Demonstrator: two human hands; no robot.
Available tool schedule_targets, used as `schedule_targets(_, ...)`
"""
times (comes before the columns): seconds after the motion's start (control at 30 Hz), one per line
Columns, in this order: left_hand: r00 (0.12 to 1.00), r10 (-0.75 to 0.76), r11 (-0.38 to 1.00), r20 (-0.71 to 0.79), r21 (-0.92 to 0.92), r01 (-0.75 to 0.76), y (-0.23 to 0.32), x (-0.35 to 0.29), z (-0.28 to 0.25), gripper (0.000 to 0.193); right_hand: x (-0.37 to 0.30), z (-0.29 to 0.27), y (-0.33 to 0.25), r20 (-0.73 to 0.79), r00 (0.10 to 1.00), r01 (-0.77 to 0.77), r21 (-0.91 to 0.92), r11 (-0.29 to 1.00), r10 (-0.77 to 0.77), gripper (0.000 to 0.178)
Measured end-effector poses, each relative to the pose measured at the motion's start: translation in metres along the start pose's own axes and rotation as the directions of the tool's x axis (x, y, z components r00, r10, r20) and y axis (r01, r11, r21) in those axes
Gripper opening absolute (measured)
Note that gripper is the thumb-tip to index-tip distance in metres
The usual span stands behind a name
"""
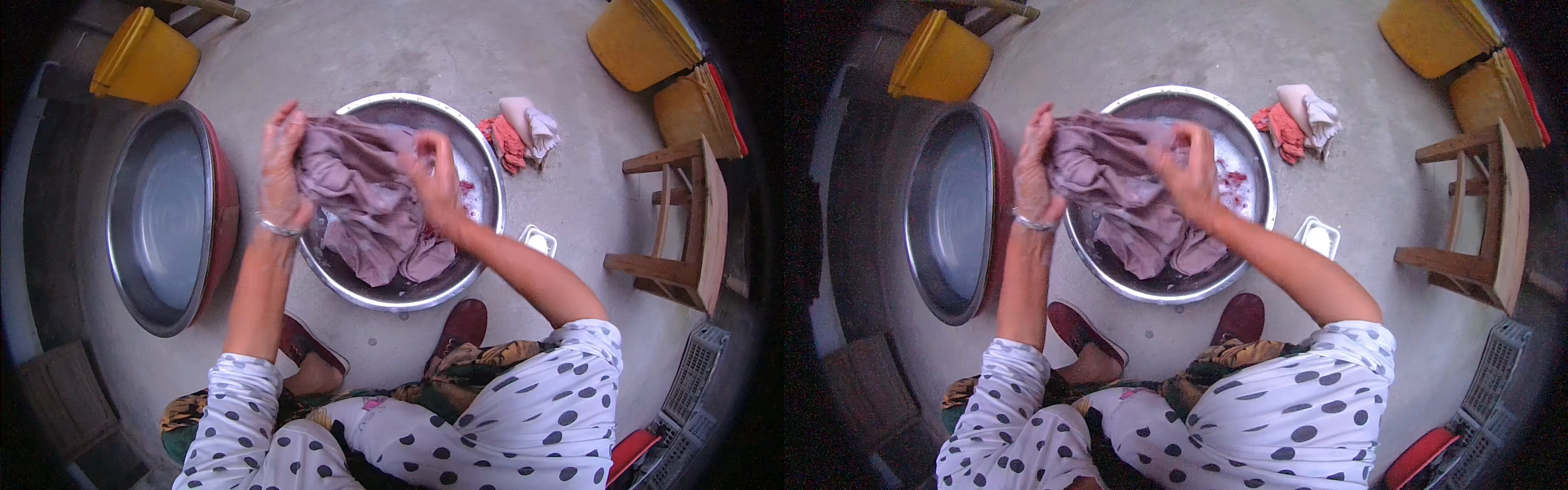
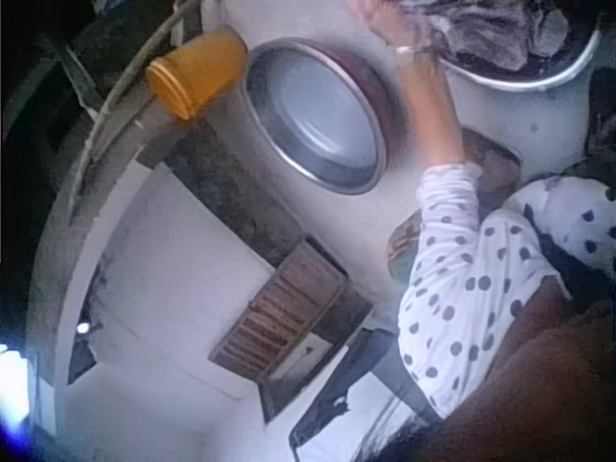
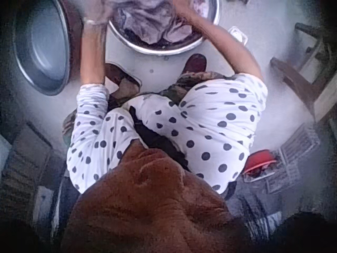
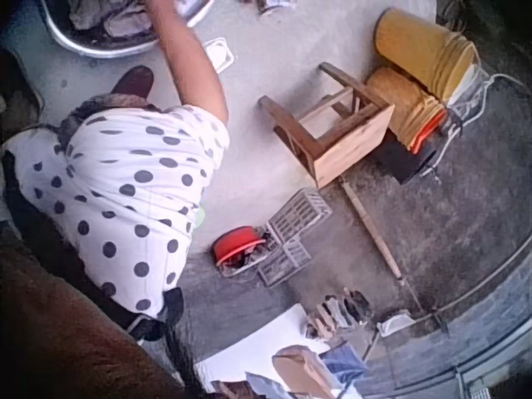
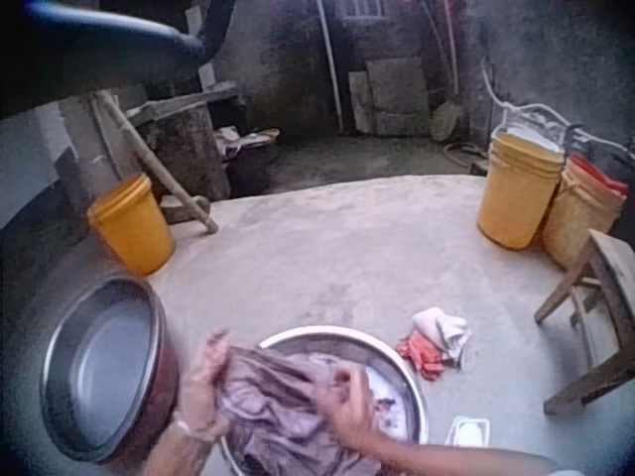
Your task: The person sits on the floor and washes clothes by hand in a metal basin filled with soapy water. They scrub and rinse various garments, including red and light-colored items, and transfer them to a second basin.
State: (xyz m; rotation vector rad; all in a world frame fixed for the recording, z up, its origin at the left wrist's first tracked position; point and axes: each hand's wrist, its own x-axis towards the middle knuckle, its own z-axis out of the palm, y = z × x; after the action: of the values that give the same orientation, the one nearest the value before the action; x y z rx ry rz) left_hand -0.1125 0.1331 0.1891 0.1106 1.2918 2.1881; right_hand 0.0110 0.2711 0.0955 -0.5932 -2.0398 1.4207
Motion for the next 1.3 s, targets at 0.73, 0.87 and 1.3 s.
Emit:
schedule_targets(0.73,0.583,-0.365,-0.275,0.726,0.514,-0.812,-0.079,-0.006,-0.083,0.029,-0.062,0.024,-0.013,0.731,0.677,0.381,-0.446,0.810,0.084,0.022)
schedule_targets(0.87,0.695,-0.322,0.238,0.642,0.766,-0.598,-0.046,0.004,-0.069,0.025,-0.015,0.006,-0.031,0.562,0.817,0.217,-0.095,0.972,-0.127,0.015)
schedule_targets(1.3,0.856,0.420,0.622,0.302,0.590,-0.514,0.083,-0.037,0.064,0.021,0.024,-0.003,-0.076,0.398,0.912,0.096,0.022,0.995,-0.097,0.031)
